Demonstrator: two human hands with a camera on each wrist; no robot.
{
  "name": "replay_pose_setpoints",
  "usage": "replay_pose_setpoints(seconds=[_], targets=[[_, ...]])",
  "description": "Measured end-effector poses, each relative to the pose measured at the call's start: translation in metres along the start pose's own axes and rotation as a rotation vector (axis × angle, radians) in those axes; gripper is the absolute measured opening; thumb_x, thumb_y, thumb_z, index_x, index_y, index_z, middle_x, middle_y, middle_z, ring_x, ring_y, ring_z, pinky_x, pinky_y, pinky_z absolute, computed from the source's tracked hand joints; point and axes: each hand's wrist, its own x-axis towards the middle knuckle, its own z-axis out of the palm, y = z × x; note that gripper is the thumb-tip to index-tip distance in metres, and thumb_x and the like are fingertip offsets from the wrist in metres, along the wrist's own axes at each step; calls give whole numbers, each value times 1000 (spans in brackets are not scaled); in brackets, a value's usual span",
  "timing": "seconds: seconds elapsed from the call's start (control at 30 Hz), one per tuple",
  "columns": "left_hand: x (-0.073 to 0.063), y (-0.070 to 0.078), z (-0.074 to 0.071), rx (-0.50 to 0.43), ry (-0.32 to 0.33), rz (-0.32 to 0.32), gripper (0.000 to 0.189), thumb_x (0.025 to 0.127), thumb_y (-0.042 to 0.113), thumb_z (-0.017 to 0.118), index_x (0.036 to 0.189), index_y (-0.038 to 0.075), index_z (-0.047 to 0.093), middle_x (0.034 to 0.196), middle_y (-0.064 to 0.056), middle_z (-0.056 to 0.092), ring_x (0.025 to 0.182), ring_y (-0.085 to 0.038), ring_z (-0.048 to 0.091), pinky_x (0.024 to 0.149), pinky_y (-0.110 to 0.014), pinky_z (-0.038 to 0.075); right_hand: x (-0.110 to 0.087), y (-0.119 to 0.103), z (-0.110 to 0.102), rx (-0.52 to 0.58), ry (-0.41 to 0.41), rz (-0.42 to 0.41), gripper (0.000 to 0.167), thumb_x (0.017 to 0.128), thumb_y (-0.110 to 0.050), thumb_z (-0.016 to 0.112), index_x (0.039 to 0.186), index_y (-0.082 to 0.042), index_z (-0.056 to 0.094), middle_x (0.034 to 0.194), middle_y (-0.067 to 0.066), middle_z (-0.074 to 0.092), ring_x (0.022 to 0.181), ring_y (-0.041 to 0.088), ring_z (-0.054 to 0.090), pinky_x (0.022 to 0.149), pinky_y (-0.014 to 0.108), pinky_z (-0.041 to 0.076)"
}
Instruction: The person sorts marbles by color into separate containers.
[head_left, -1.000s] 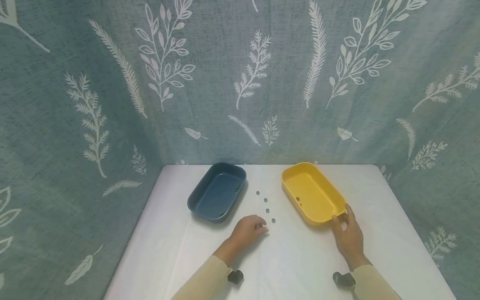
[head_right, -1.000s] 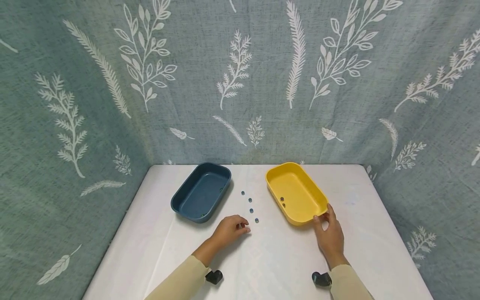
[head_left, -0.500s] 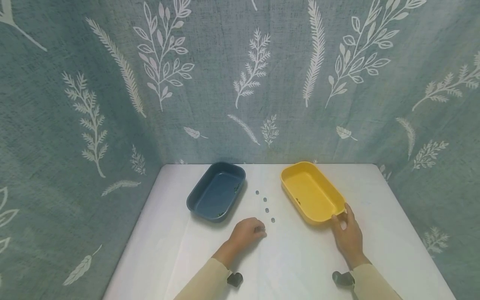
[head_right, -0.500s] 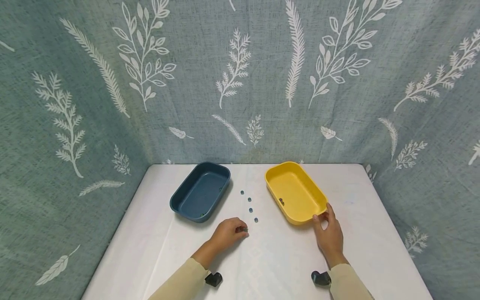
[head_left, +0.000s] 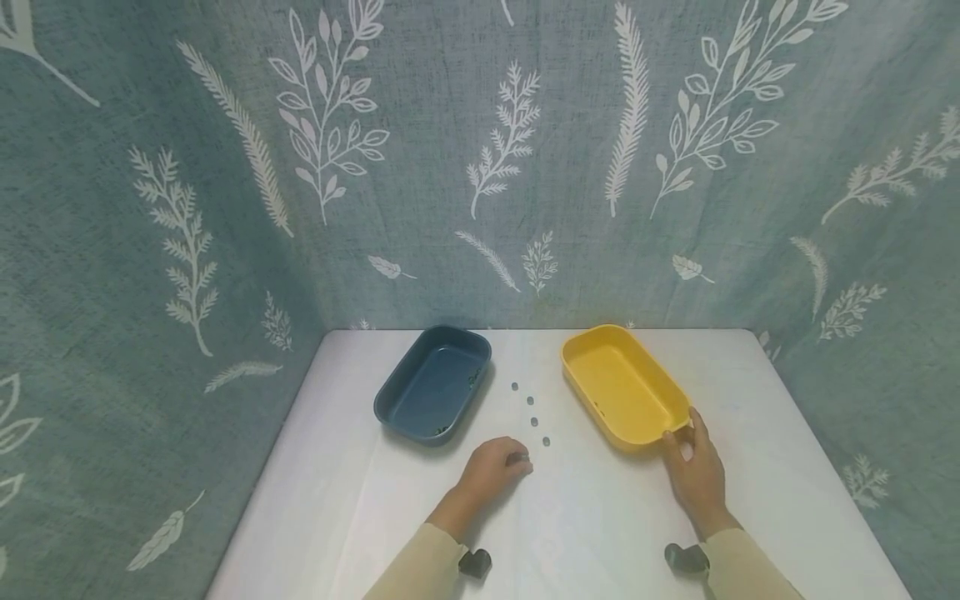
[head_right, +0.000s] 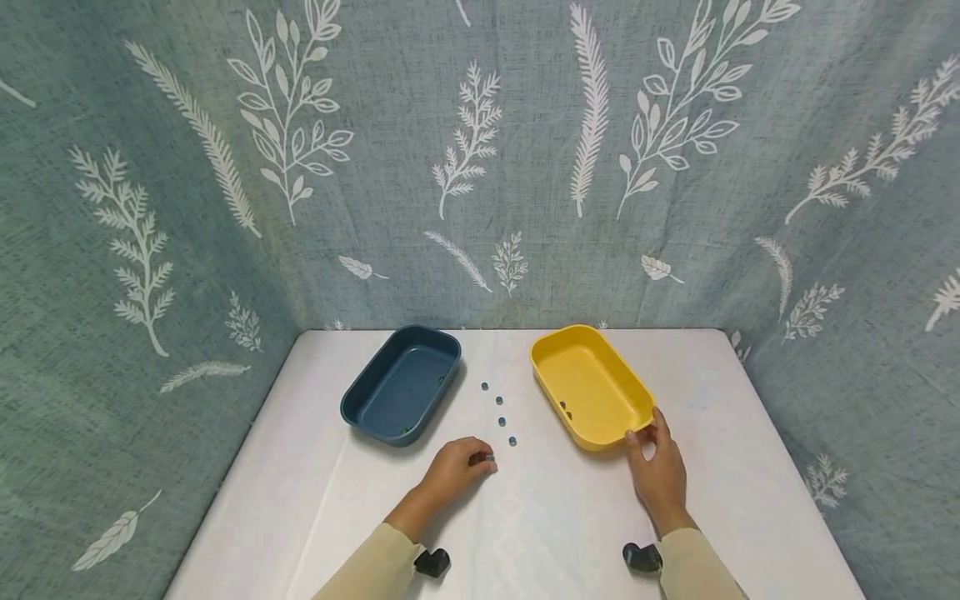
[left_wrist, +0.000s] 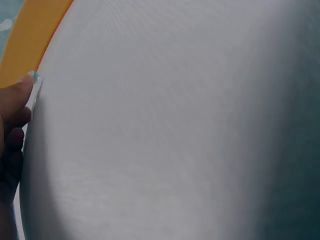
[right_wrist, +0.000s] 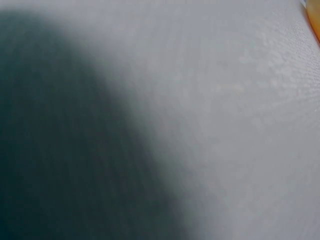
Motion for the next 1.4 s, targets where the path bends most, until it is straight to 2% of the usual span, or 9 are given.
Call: replay_pose_setpoints(seconds=[0.1,0.27,0.6,0.73,0.9,1.23,1.4], targets=[[1,0,-1,-36,-3,-21,21,89,35,70,104,21,71,105,10,69,107,-13,62,96,-35,47,0,0,0,6,-3,-2,74,100,-51,44,158,-22,7,146,24,41,135,50,29,106,69,18],[3,3,-4,-88,-1,-29,19,88,32,72,103,21,71,104,10,69,104,-14,63,94,-36,49,1,2,1,12,0,-24,74,100,-51,44,158,-21,8,144,25,43,134,50,31,106,69,20],[11,4,-3,-107,-5,-36,18,88,32,72,103,22,71,103,12,69,105,-11,62,96,-34,48,3,4,-1,9,18,-50,73,101,-49,45,158,-20,9,142,27,44,131,51,34,104,69,22],[17,6,-4,-95,6,1,16,87,30,73,100,20,72,95,12,69,91,-8,62,86,-32,51,1,4,-1,16,20,-57,72,101,-47,46,158,-20,10,141,27,45,130,51,35,104,69,23],[24,10,-5,-91,10,42,13,86,27,74,97,20,72,85,15,65,76,-3,56,73,-25,51,0,3,-1,27,22,-66,72,101,-46,46,158,-20,11,140,26,46,129,50,36,103,69,23],[44,24,-6,-92,-9,96,10,88,26,73,96,19,72,82,16,64,67,-2,52,61,-21,47,0,4,-2,37,22,-62,73,100,-47,47,158,-19,11,140,26,46,130,50,35,104,69,23],[55,33,-6,-73,-16,102,13,88,29,73,97,20,72,82,18,64,68,-2,52,61,-20,46,2,5,-2,34,14,-43,74,100,-49,47,158,-22,11,141,24,46,131,49,35,103,69,23]])
